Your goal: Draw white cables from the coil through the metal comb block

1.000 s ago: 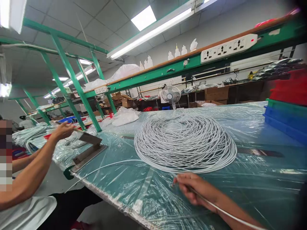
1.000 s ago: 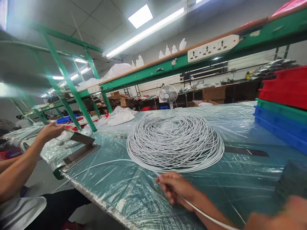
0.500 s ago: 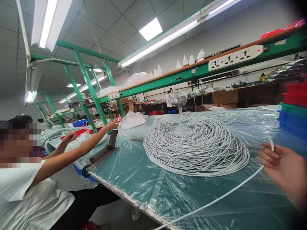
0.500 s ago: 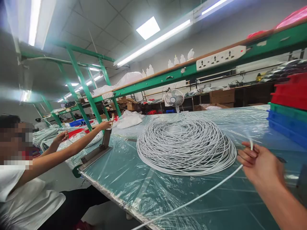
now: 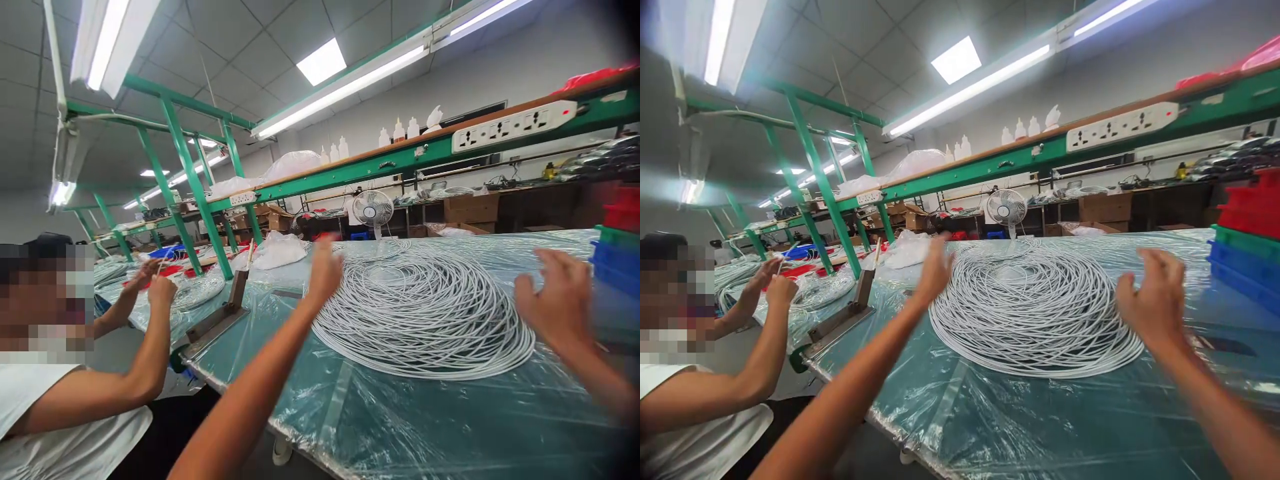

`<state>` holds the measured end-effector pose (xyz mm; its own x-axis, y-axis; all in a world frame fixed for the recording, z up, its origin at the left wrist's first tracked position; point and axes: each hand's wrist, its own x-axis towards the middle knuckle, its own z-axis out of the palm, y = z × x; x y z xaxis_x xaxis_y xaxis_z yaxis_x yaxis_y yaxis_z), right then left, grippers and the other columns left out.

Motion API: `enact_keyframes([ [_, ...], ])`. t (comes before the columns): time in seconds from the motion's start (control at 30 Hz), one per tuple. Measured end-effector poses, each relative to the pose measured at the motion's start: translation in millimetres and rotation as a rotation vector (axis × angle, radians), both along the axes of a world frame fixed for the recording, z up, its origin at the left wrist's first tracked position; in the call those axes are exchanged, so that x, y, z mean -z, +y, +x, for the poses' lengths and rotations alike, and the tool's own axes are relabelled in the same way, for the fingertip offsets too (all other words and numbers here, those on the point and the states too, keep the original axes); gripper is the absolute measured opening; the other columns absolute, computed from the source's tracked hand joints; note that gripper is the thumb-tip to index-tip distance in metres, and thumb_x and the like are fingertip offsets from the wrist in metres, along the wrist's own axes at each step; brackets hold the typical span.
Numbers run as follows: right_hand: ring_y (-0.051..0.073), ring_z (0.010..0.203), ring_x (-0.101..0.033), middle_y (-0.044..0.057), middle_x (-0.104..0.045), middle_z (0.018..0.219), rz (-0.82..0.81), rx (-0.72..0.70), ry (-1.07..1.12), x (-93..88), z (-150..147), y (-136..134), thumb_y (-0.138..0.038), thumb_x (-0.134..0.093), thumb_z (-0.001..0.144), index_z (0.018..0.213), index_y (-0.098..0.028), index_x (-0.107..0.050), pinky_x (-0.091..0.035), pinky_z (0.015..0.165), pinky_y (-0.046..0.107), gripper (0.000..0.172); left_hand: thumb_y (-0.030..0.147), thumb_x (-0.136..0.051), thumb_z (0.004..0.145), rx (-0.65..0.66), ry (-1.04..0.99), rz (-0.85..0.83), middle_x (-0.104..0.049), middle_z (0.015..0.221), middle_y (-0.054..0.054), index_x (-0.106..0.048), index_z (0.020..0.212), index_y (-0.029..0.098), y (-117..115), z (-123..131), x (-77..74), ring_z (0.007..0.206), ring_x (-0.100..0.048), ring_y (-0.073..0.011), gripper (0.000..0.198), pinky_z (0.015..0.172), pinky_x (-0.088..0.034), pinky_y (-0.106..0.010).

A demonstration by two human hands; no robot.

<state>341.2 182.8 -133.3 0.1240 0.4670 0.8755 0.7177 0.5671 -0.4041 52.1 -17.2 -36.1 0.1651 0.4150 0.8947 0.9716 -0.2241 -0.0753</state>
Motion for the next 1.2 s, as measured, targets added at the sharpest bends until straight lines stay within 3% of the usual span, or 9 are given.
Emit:
enact_keyframes([
  [0.07, 0.027, 0.123, -0.046, 0.019, -0.052, 0.124, 0.12, -0.184, -0.15, 30.1, -18, -26, -0.03, -0.041, 0.091, 0.127, -0.01, -0.053, -0.038, 0.104, 0.04, 0.043, 0.024, -0.01, 0.113, 0.132, 0.171, -0.039, -0.048, 0.116, -0.011, -0.062, 0.105, 0.007, -11, 43, 45.5, 0.111, -0.05, -0.0208, 0.055, 0.097, -0.047, -0.036],
  [0.17, 0.024, 0.115, -0.054, 0.013, -0.053, 0.123, 0.195, -0.391, -0.35, 77.7, -38, -59, -0.024, -0.039, 0.093, 0.127, -0.019, -0.051, -0.045, 0.097, 0.038, 0.036, 0.021, -0.033, 0.11, 0.266, 0.245, 0.015, -0.05, 0.12, -0.004, -0.061, 0.109, 0.017, -64, 84, 111.7, 0.116, -0.048, -0.0151, 0.028, 0.112, -0.036, -0.031],
  [0.23, 0.021, 0.114, -0.056, 0.01, -0.053, 0.124, 0.17, -0.481, -0.428, 97.0, -46, -70, -0.021, -0.039, 0.093, 0.127, -0.023, -0.05, -0.048, 0.093, 0.035, 0.036, 0.019, -0.038, 0.11, 0.144, 0.07, 0.076, -0.049, 0.122, -0.004, -0.058, 0.114, 0.017, -107, 82, 126.3, 0.119, -0.046, -0.013, 0.021, 0.113, -0.033, -0.024],
  [0.37, 0.021, 0.114, -0.056, 0.011, -0.053, 0.123, 0.059, -0.545, -0.363, 103.7, -51, -74, -0.021, -0.039, 0.093, 0.125, -0.022, -0.051, -0.05, 0.091, 0.033, 0.034, 0.022, -0.034, 0.11, -0.217, 0.068, -0.072, -0.023, 0.142, -0.014, -0.04, 0.137, 0.016, -161, 31, 82.6, 0.134, -0.025, -0.03, 0.028, 0.113, -0.028, -0.044],
  [0.5, 0.023, 0.114, -0.056, 0.011, -0.055, 0.12, -0.009, -0.588, -0.322, 101.4, -49, -73, -0.023, -0.04, 0.092, 0.118, -0.022, -0.056, -0.05, 0.091, 0.036, 0.031, 0.04, -0.022, 0.113, -0.323, 0.299, -0.239, -0.022, 0.141, -0.016, -0.025, 0.147, 0.015, -168, -14, 47.5, 0.133, -0.02, -0.036, 0.043, 0.109, -0.023, -0.053],
  [0.63, 0.022, 0.109, -0.058, 0.012, -0.055, 0.12, -0.077, -0.614, -0.239, 100.9, -45, -74, -0.026, -0.041, 0.092, 0.12, -0.023, -0.056, -0.054, 0.084, 0.034, 0.032, 0.03, -0.007, 0.113, -0.192, 0.379, -0.513, -0.048, 0.113, -0.009, -0.039, 0.137, 0.018, -174, -32, 69.1, 0.103, -0.048, -0.0241, 0.042, 0.085, -0.038, -0.033],
  [0.8, 0.017, 0.079, -0.064, 0.013, -0.054, 0.12, -0.17, -0.673, -0.266, 98.8, -44, -79, -0.029, -0.039, 0.095, 0.122, -0.023, -0.056, -0.054, 0.06, 0.027, 0.033, 0.032, -0.022, 0.114, 0.06, 0.306, -0.622, -0.046, 0.085, -0.005, -0.053, 0.11, 0.014, -189, -33, 95.4, 0.074, -0.041, -0.0163, 0.036, 0.071, -0.027, -0.025],
  [0.97, 0.014, 0.073, -0.063, 0.013, -0.054, 0.118, -0.178, -0.695, -0.279, 95.8, -46, -83, -0.029, -0.037, 0.096, 0.12, -0.022, -0.056, -0.052, 0.059, 0.027, 0.031, 0.022, -0.018, 0.113, 0.134, 0.225, -0.657, -0.04, 0.078, -0.006, -0.048, 0.088, 0.009, -189, -22, 102.9, 0.071, -0.037, -0.0157, 0.041, 0.068, -0.022, -0.024],
  [1.2, 0.018, 0.098, -0.062, 0.011, -0.056, 0.115, -0.176, -0.713, -0.304, 95.1, -50, -87, -0.026, -0.037, 0.095, 0.115, -0.022, -0.057, -0.054, 0.075, 0.029, 0.029, 0.026, -0.021, 0.114, 0.443, 0.002, -0.441, -0.045, 0.077, -0.006, -0.054, 0.094, 0.011, -105, 68, 116.2, 0.074, -0.043, -0.015, 0.041, 0.069, -0.03, -0.026],
])
